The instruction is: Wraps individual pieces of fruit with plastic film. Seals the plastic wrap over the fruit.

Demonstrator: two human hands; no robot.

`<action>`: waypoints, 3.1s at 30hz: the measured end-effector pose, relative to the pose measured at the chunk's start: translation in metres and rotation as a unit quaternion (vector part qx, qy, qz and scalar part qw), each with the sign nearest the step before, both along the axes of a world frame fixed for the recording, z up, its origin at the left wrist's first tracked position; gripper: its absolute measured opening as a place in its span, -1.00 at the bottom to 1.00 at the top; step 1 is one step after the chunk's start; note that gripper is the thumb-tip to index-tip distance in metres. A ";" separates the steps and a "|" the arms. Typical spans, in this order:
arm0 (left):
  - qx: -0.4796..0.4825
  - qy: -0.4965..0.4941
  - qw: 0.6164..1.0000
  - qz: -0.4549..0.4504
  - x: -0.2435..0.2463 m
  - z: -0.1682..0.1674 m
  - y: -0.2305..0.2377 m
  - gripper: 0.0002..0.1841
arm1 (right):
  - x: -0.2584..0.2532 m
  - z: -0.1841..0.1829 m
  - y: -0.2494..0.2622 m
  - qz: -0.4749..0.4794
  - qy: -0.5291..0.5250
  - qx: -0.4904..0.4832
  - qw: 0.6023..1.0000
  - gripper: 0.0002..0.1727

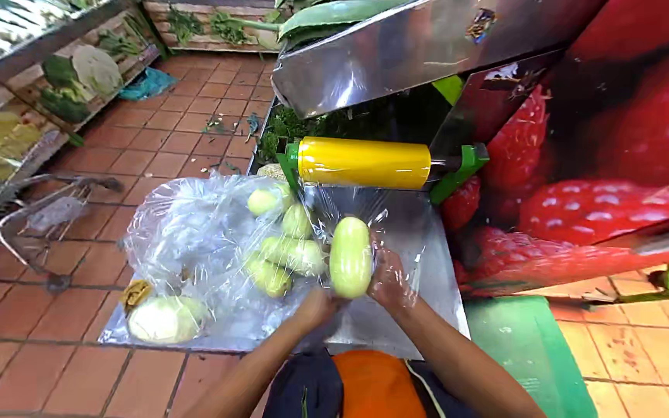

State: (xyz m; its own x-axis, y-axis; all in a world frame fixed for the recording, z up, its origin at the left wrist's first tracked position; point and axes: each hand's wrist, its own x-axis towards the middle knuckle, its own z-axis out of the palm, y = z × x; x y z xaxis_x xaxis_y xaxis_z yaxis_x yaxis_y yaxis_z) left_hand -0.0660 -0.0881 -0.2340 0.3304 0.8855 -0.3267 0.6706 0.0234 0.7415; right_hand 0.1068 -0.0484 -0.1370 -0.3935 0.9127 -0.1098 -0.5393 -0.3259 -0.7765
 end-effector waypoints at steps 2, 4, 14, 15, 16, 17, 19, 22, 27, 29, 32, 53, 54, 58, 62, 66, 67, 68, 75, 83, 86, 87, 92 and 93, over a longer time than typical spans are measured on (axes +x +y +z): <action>-0.029 -0.173 0.974 0.146 0.013 0.018 0.024 -0.64 | 0.012 -0.014 -0.016 0.007 0.018 -0.011 1.000 -0.54; -0.102 -0.421 0.875 0.215 0.031 0.040 0.039 -0.70 | 0.028 -0.025 -0.016 0.008 -0.069 0.044 0.997 -0.48; -0.224 -0.591 0.761 0.147 0.038 0.024 0.043 -0.38 | 0.158 0.002 0.021 -0.190 -0.645 0.399 0.623 -0.65; -0.233 -0.591 0.762 0.126 0.035 0.019 0.047 -0.32 | 0.151 0.024 0.029 -0.209 -0.639 0.417 0.612 -0.67; -0.236 -0.581 0.771 0.112 0.032 0.017 0.051 -0.37 | 0.136 0.045 0.039 -0.200 -0.629 0.450 0.602 -0.68; -0.237 -0.580 0.773 0.096 0.028 0.014 0.054 -0.38 | 0.113 0.062 0.052 -0.172 -0.630 0.481 0.585 -0.70; -0.232 -0.572 0.784 0.074 0.024 0.013 0.059 -0.29 | 0.063 0.069 0.082 -0.094 -0.670 0.508 0.533 -0.74; -0.220 -0.526 0.819 0.064 0.020 0.021 0.066 -0.35 | 0.013 0.030 0.123 0.058 -0.740 0.442 0.505 -0.78; -0.245 -0.456 0.855 0.046 0.013 0.027 0.060 -0.61 | -0.018 0.001 0.115 0.224 -0.840 0.261 0.419 -0.36; -0.275 -0.448 0.851 -0.015 0.008 0.013 0.044 -0.51 | -0.034 -0.013 0.095 0.279 -0.853 0.177 0.404 -0.02; -0.355 -0.488 0.797 -0.020 -0.003 -0.007 0.015 -0.42 | -0.047 -0.033 0.064 0.372 -0.826 0.206 0.370 -0.51; -0.105 -0.092 0.975 -0.173 -0.040 0.039 -0.013 -0.84 | 0.022 -0.109 -0.155 0.181 -0.553 0.195 0.790 -0.59; 0.006 -0.077 0.988 -0.131 -0.050 0.048 -0.010 -0.83 | 0.025 -0.110 -0.162 0.184 -0.555 0.202 0.786 -0.57; 0.307 -0.099 0.923 -0.211 -0.029 0.099 -0.024 -0.60 | 0.039 -0.100 -0.186 0.195 -0.540 0.131 0.808 -0.68; 0.157 0.071 0.827 -0.535 0.068 0.091 -0.098 -0.24 | 0.046 -0.071 -0.222 0.213 -0.568 -0.066 0.792 -0.71; 0.074 0.171 0.805 -0.564 0.099 0.073 -0.144 -0.38 | 0.070 -0.129 -0.327 0.044 -0.430 -0.069 0.899 -0.67; 0.035 0.193 0.817 -0.542 0.097 0.067 -0.151 -0.35 | 0.069 -0.149 -0.360 -0.025 -0.372 -0.094 0.923 -0.65; -0.013 0.212 0.831 -0.515 0.094 0.058 -0.157 -0.31 | 0.067 -0.168 -0.391 -0.099 -0.305 -0.159 0.934 -0.58; -0.179 0.156 0.837 -0.494 0.111 -0.003 -0.198 -0.41 | 0.076 -0.152 -0.481 -0.233 -0.224 -0.227 0.919 -0.76; -0.126 -0.044 0.809 -0.572 0.119 0.058 -0.197 -0.66 | 0.067 -0.065 -0.538 -0.362 0.110 -0.127 0.917 -0.71; -0.101 -0.051 0.751 -0.651 0.117 0.089 -0.210 -0.64 | 0.052 -0.029 -0.543 -0.218 -0.007 -0.186 0.958 -0.17; -0.104 -0.053 0.741 -0.662 0.115 0.087 -0.212 -0.62 | 0.044 -0.024 -0.541 -0.198 -0.060 -0.204 0.957 -0.22; -0.119 -0.194 0.740 -0.633 0.086 0.060 -0.218 -0.56 | 0.037 -0.049 -0.526 -0.461 -0.572 -0.115 0.669 -0.62; -0.114 -0.235 0.737 -0.623 0.079 0.060 -0.222 -0.59 | 0.033 -0.073 -0.512 -0.490 -0.622 -0.074 0.606 -0.59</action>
